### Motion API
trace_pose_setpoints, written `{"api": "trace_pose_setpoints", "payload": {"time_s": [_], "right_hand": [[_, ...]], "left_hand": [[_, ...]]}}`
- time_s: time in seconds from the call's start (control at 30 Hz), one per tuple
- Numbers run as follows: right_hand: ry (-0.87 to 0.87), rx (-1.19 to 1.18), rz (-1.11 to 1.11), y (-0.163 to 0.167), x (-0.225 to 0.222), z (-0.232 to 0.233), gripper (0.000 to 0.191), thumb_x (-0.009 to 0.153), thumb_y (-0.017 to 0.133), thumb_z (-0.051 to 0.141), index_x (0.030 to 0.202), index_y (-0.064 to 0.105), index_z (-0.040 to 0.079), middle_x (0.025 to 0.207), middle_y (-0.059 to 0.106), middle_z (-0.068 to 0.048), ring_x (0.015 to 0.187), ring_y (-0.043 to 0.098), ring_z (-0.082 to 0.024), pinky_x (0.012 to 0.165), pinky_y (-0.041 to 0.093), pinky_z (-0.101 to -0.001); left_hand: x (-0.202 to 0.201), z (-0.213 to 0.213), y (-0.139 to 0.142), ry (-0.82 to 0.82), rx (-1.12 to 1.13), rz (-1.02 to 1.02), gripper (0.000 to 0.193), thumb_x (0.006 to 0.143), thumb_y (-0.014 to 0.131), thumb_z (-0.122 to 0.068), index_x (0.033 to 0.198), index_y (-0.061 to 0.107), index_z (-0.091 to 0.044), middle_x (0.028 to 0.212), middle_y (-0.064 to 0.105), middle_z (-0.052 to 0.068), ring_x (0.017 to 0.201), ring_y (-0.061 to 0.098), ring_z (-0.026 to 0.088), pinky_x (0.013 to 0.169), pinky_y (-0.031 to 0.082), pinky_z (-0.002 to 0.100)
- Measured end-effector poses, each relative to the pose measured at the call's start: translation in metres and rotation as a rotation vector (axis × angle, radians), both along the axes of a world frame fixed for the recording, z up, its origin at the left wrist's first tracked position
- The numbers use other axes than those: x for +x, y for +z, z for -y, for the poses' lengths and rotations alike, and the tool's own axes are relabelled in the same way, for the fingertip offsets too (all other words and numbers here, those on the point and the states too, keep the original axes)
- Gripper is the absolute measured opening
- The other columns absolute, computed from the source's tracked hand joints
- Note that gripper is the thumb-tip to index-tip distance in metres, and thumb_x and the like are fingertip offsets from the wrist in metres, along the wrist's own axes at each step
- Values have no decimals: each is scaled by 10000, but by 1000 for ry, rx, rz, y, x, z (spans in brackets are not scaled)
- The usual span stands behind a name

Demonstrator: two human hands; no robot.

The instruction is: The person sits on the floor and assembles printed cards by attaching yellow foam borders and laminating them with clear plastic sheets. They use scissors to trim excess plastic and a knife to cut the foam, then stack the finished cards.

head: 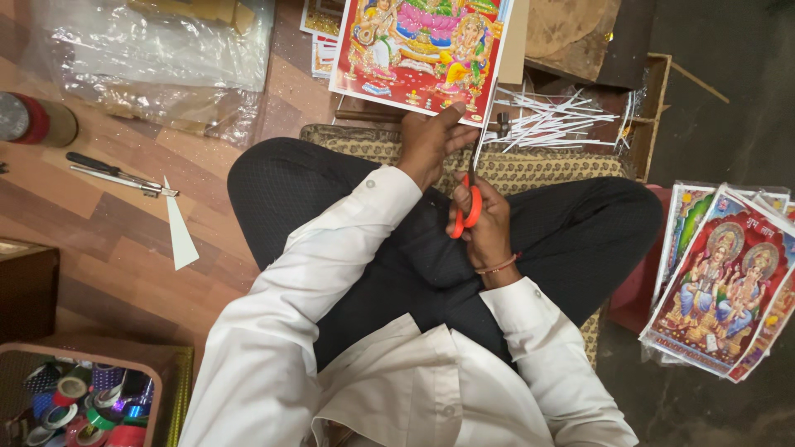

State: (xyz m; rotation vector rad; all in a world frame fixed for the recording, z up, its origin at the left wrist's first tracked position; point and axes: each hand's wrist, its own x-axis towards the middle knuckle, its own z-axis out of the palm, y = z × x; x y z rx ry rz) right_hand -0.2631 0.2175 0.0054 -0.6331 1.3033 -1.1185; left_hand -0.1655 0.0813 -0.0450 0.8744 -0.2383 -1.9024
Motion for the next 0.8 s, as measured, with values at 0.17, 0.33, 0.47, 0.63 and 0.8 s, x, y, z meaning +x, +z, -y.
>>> {"api": "trace_pose_setpoints", "payload": {"time_s": [0.17,0.33,0.47,0.63,0.8], "right_hand": [[-9,16,-3,0,0,0,434,968,725,264,1285,627,-16,714,629,-39,491,591,-82,399,388,-176],[-33,28,-23,1,-1,0,422,983,719,276,1271,641,-22,725,633,-43,497,589,-87,399,386,-184],[-60,-9,-21,1,-4,5,441,1000,657,376,1243,629,9,706,629,-53,491,606,-116,386,368,-198],[-119,3,-18,2,-9,11,473,1004,637,448,1199,606,19,717,626,-68,505,615,-146,399,376,-222],[-134,-1,-21,4,-6,11,474,993,643,460,1191,645,30,705,620,-54,498,604,-128,403,386,-213]], "left_hand": [[0,-1,0,0,-3,0,329,914,705,-91,1155,624,118,1055,729,219,926,754,334,810,656,432],[-1,1,0,-17,0,1,330,918,707,-89,1160,622,117,1064,725,214,933,749,340,820,656,436],[-6,-7,0,-102,27,64,322,889,704,-86,1162,624,66,1041,735,177,875,749,312,762,649,415],[-8,-18,-2,-163,4,63,310,905,727,-100,1165,637,43,1024,737,152,832,735,259,752,627,389],[-7,-20,0,-173,-20,115,312,878,736,-81,1163,653,16,1023,750,113,836,736,221,701,594,366]]}}
